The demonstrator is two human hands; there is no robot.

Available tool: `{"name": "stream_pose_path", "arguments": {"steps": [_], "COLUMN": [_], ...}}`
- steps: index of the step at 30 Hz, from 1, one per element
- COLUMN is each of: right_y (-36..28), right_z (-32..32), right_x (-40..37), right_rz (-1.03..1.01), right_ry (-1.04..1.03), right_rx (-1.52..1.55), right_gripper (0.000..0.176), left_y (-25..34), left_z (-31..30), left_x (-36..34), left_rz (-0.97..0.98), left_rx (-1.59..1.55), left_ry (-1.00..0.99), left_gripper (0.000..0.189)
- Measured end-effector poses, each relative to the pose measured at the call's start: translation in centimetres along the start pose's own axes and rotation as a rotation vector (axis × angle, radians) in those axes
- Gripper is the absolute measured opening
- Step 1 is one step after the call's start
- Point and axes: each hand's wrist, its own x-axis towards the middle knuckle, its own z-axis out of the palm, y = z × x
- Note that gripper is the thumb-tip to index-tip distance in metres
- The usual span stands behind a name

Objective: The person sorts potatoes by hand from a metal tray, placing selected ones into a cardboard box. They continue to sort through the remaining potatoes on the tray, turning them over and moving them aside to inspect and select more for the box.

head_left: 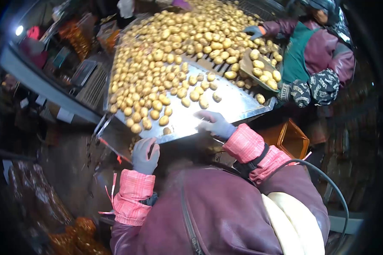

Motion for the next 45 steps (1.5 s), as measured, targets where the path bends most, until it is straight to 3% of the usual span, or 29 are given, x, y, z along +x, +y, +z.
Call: {"name": "stream_pose_path", "arguments": {"steps": [2, 4, 8, 10, 12, 14, 16, 17, 20, 21, 22, 23, 24, 26, 27, 28, 30, 32, 33, 37, 38, 40, 41, 44, 45], "right_y": [-2.6, -0.7, -0.5, -0.2, 1.2, -2.2, -1.6, -2.6, -1.4, -2.5, -1.8, -1.1, -0.7, -0.2, -1.7, -1.4, 1.6, 4.5, 7.4, 4.5, 4.5, 4.3, 2.1, 0.1, -0.6], "right_z": [-4.2, -8.3, -11.9, -11.8, -9.6, -7.2, -7.5, -7.5, -10.8, -11.7, -12.0, -14.3, -15.8, -17.3, -17.3, -17.6, -19.9, -22.3, -24.2, -23.1, -22.1, -20.7, -18.8, -16.2, -14.8], "right_x": [-1.0, -0.1, 2.7, 5.2, 7.4, 7.5, 8.8, 8.7, 11.0, 10.7, 11.5, 12.2, 13.2, 15.1, 15.0, 15.5, 17.3, 18.6, 19.6, 17.6, 16.8, 15.4, 14.4, 13.8, 13.6], "right_rz": [0.004, -0.103, 0.010, 0.083, 0.008, 0.007, -0.111, -0.072, -0.444, -0.345, -0.457, -0.382, -0.369, -0.524, -0.465, -0.361, -0.371, -0.240, -0.354, -0.015, -0.079, -0.208, -0.191, -0.206, -0.241], "right_ry": [0.198, 0.386, 0.341, 0.119, 0.107, 0.034, -0.046, 0.040, 0.333, 0.470, 0.470, 0.661, 0.664, 0.772, 0.742, 0.732, 0.824, 0.795, 0.776, 0.610, 0.579, 0.526, 0.551, 0.502, 0.497], "right_rx": [-0.207, -0.566, -0.994, -1.017, -1.016, -0.776, -0.623, -0.554, -0.775, -0.924, -0.905, -0.976, -1.039, -1.118, -1.139, -1.175, -1.276, -1.126, -1.050, -1.220, -1.194, -1.145, -1.267, -1.386, -1.387], "right_gripper": [0.039, 0.040, 0.046, 0.049, 0.054, 0.056, 0.056, 0.046, 0.038, 0.033, 0.037, 0.041, 0.044, 0.050, 0.051, 0.055, 0.062, 0.069, 0.070, 0.075, 0.074, 0.074, 0.066, 0.071, 0.068], "left_y": [0.2, 0.0, -1.4, -1.4, -0.9, -0.7, -0.7, -0.6, -0.9, -0.9, -0.6, -0.6, -0.2, -0.3, -1.3, -1.3, -1.0, -0.6, -0.5, -1.9, -2.1, -1.8, -1.7, -3.2, -4.0], "left_z": [1.9, 3.5, 6.3, 6.6, 6.5, 6.5, 6.5, 6.3, 6.4, 6.5, 6.5, 6.4, 6.3, 6.2, 6.5, 6.3, 6.4, 6.1, 6.0, 6.2, 6.2, 5.6, 5.3, 5.4, 5.6], "left_x": [3.0, 5.1, 6.7, 6.6, 6.6, 6.5, 6.5, 6.7, 6.7, 7.0, 7.0, 7.0, 6.8, 7.1, 6.6, 6.4, 6.8, 7.4, 7.5, 6.4, 6.5, 8.4, 9.7, 15.3, 17.1], "left_rz": [0.058, 0.074, 0.019, -0.047, -0.101, -0.149, -0.224, -0.204, -0.226, -0.241, -0.268, -0.294, -0.298, -0.313, -0.229, -0.275, -0.347, -0.337, -0.350, -0.347, -0.355, -0.207, -0.135, 0.043, 0.029], "left_rx": [0.009, 0.021, 0.195, 0.236, 0.232, 0.228, 0.194, 0.198, 0.225, 0.215, 0.210, 0.205, 0.209, 0.230, 0.281, 0.264, 0.213, 0.215, 0.210, 0.021, -0.065, 0.049, 0.106, 0.177, 0.306], "left_ry": [-0.037, -0.092, -0.143, -0.149, -0.175, -0.169, -0.186, -0.183, -0.203, -0.208, -0.212, -0.215, -0.223, -0.229, -0.213, -0.224, -0.240, -0.253, -0.260, -0.225, -0.198, -0.171, -0.157, -0.115, -0.187], "left_gripper": [0.030, 0.031, 0.033, 0.034, 0.035, 0.033, 0.032, 0.032, 0.033, 0.033, 0.034, 0.034, 0.035, 0.037, 0.040, 0.038, 0.035, 0.035, 0.035, 0.039, 0.038, 0.040, 0.040, 0.048, 0.057]}}
